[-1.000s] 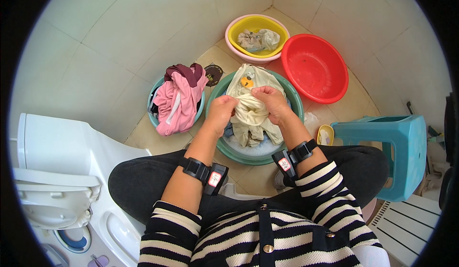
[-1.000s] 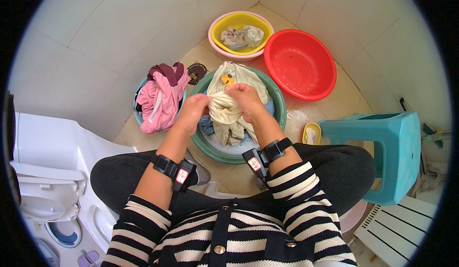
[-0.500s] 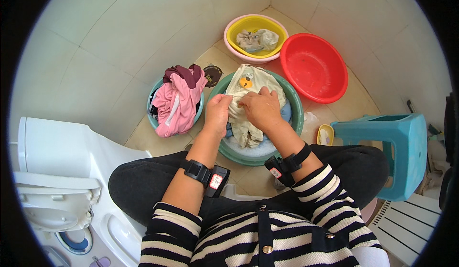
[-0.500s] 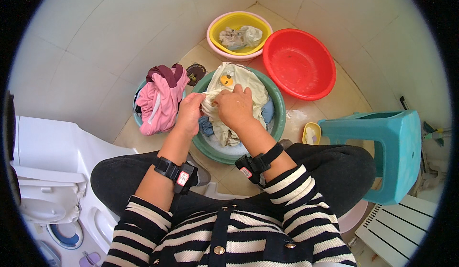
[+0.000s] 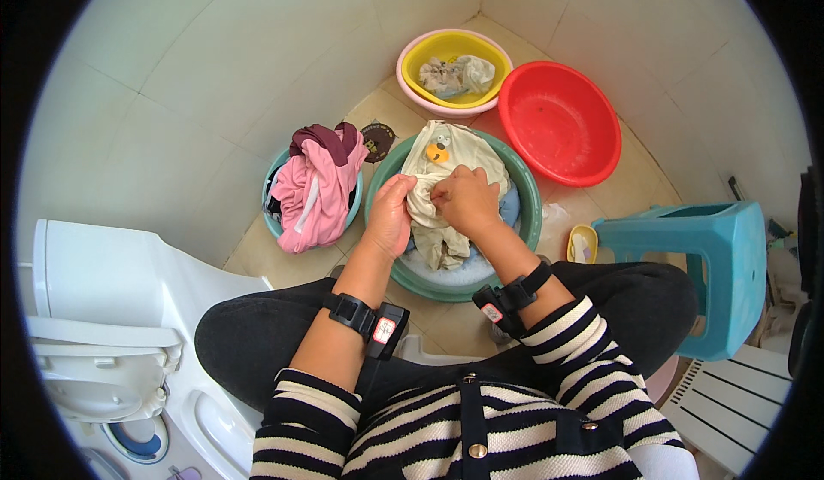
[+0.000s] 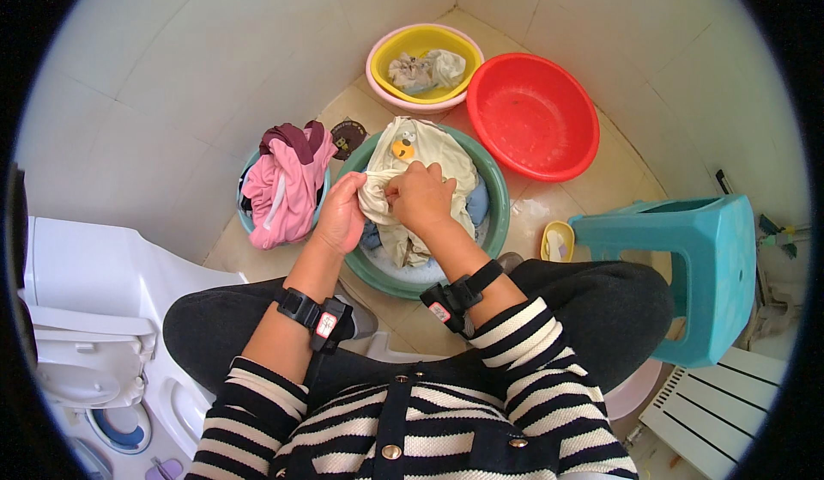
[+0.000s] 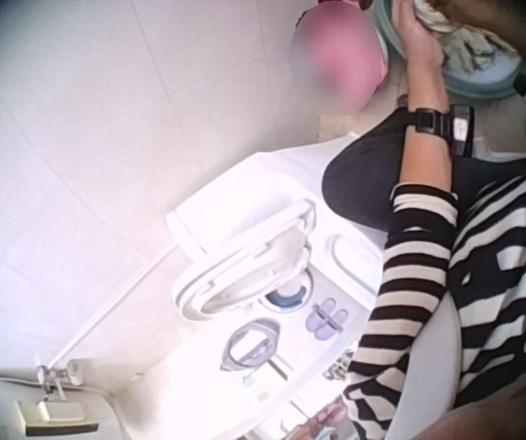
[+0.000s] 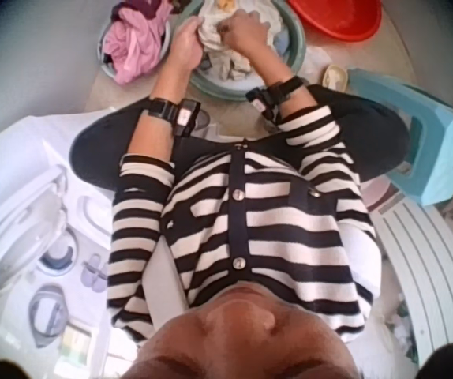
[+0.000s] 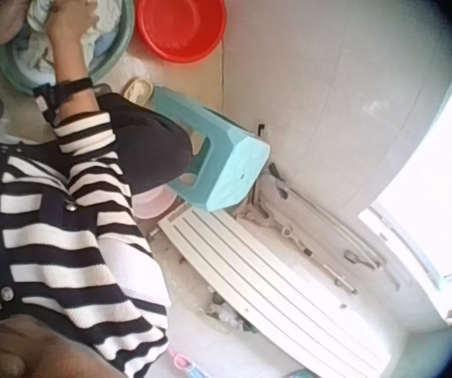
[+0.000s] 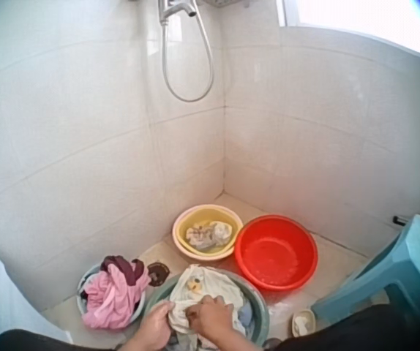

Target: The person sits on the floor and washes clothes by hand in a green basin filled with soapy water. They scrub and rinse a light-colored garment, then transfer it to a yellow basin.

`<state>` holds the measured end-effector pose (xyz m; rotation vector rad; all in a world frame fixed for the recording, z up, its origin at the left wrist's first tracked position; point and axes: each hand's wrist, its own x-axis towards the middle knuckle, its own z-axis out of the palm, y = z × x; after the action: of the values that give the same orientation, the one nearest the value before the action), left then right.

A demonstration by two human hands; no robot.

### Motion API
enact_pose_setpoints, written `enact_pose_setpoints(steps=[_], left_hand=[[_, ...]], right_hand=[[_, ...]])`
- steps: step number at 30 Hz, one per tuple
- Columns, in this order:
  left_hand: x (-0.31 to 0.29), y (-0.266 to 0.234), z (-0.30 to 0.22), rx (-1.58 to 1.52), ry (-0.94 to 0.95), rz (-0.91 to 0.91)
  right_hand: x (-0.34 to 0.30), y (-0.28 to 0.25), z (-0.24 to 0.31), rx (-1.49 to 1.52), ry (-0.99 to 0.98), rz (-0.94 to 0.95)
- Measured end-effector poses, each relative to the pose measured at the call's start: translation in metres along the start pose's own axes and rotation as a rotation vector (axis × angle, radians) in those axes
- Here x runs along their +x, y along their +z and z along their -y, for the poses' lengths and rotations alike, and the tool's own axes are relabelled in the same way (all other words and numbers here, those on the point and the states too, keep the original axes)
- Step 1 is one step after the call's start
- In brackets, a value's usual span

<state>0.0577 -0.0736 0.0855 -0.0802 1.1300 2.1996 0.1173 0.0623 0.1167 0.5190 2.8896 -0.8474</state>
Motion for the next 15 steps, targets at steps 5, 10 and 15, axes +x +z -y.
enact_pose_setpoints(steps=[5, 10, 15], left_hand=[[0.007, -0.007, -0.001, -0.035, 0.005, -0.171], [0.007, -0.009, -0.006, 0.538, 0.157, -0.401], [-0.006, 0.018, -0.037, 0.754, 0.038, -0.341]], right_hand=[[0.013, -0.032, -0.005, 0.324, -0.002, 0.058], [0.012, -0.062, 0.003, 0.745, -0.209, -0.040], [0.009, -0.078, 0.018, 0.989, -0.244, -0.046]])
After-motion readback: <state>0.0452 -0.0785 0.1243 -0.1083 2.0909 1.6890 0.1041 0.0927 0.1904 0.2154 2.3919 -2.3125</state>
